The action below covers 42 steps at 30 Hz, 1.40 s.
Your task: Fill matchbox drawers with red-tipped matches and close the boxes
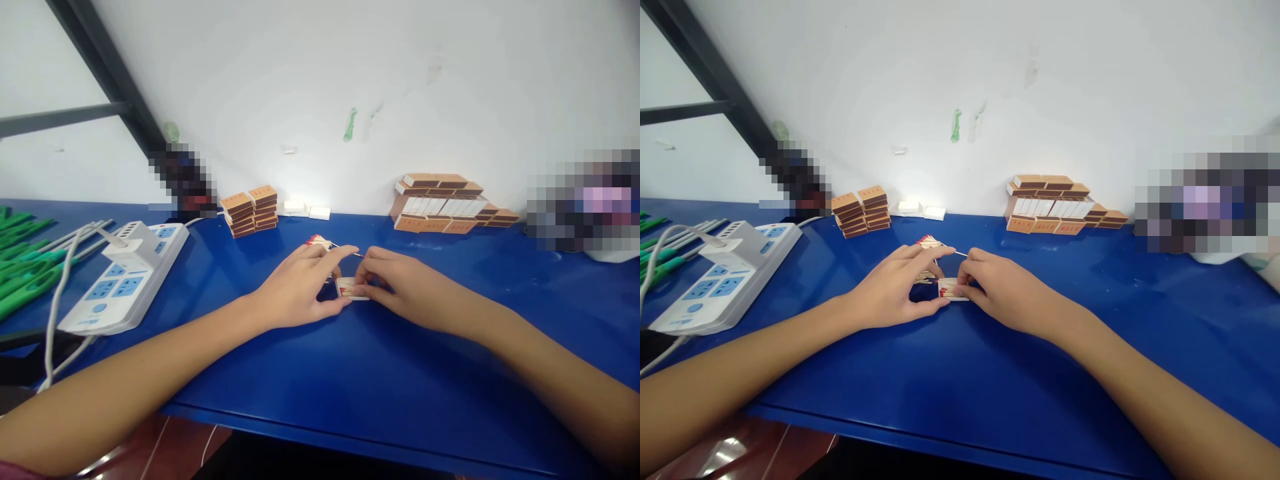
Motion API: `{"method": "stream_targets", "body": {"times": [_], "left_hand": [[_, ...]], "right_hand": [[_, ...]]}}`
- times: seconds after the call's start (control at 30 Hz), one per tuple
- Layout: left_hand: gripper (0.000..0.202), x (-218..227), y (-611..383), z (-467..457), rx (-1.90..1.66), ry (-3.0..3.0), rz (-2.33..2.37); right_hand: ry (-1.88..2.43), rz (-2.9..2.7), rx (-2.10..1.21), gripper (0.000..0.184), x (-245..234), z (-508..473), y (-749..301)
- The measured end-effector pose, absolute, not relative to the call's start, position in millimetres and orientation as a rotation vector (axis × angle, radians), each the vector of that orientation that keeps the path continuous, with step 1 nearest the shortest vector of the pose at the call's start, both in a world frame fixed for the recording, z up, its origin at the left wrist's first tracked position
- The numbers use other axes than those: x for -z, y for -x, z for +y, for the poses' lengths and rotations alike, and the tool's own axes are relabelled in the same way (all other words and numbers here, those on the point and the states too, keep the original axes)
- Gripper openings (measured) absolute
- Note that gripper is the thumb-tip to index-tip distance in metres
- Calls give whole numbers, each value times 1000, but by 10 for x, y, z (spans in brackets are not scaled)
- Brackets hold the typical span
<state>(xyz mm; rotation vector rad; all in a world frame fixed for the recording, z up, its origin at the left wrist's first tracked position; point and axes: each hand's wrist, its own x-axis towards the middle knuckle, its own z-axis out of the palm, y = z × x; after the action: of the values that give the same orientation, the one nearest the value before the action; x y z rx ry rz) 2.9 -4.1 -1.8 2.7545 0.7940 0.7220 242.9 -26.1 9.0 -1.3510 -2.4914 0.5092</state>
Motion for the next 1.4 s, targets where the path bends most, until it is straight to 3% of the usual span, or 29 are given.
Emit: {"method": "stream_targets", "body": {"times": [0.23,0.6,0.97,1.17,1.4], "left_hand": [[67,26,-27,-34,-725,-2751,780],[68,34,-33,-46,-772,-2753,738],[68,24,-32,-47,-752,-2751,768],[69,43,-38,-46,-727,-2744,754],[71,39,-33,-42,-740,-2744,744]], "right_hand": [[1286,-2448,-563,28,-43,-248,-2398],[1214,-2378,-456,10,-7,-258,-2306],[1216,-2483,-433,20,-116,-252,-2426],[1334,-2198,-167,14,122,73,-2487],[1355,-2270,-123,11,238,285,-2460]]}}
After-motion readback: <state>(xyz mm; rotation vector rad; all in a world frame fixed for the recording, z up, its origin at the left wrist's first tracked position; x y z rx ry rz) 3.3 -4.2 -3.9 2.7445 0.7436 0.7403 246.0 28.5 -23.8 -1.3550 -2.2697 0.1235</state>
